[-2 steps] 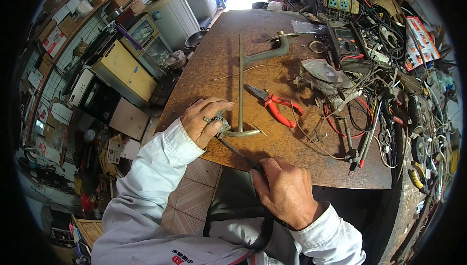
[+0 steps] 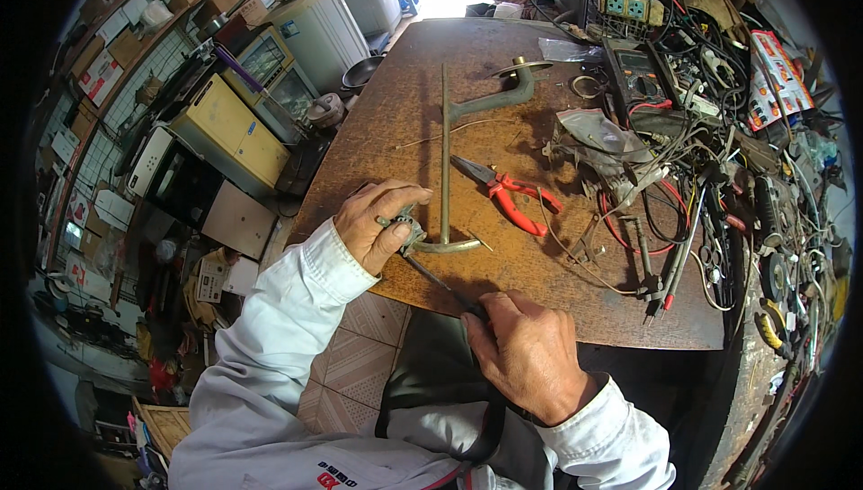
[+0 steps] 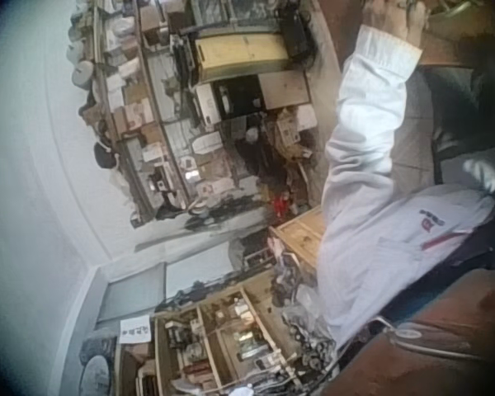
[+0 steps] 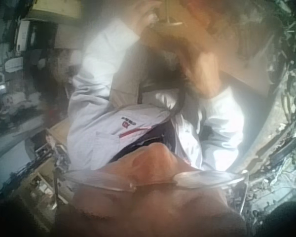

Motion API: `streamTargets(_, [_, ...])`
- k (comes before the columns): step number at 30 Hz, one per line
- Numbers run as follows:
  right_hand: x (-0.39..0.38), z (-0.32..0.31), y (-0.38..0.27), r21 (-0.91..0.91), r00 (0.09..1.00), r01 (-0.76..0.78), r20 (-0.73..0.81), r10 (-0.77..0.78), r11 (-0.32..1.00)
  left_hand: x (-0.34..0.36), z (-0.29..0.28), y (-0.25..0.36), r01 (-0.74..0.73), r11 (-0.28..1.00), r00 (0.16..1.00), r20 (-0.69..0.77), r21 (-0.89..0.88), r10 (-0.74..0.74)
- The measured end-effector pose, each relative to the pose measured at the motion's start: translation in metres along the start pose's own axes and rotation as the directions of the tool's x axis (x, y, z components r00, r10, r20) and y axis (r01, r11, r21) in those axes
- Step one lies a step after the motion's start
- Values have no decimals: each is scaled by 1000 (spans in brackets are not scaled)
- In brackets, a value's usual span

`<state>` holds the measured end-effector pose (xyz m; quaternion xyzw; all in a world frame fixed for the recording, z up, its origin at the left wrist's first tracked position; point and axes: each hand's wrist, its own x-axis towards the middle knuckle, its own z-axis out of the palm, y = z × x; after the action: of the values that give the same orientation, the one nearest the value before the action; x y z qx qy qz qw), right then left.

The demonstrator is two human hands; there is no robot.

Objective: The person works at a cluttered workbench, manipulating a small metal component with pliers and a power drill. They then walk outside to a white car, holding the component and a tool, before returning inside.

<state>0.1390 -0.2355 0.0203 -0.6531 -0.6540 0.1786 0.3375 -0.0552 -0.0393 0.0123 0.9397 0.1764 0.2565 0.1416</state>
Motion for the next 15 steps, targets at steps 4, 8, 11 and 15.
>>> streamTargets(4, [0, 1, 0, -25, 1000, 18, -8, -18, 1000, -1, 0, 0, 4, 1000, 1000, -2, 3, -4])
streamTargets(8, [-3, 8, -2, -65, 996, 26, -79, -31, 998, -1, 2, -1, 2, 1000, 1000, -6, -7, -2])
streamTargets(11, [-11, 12, -4, -18, 994, -6, -107, 4, 1000, -2, 1, 5, 6, 1000, 1000, -25, 8, -6])
streamTargets(15, [-17, 1, -15, 245, 990, -142, 14, 143, 959, -5, 0, 25, 91, 987, 993, -58, -129, -100])
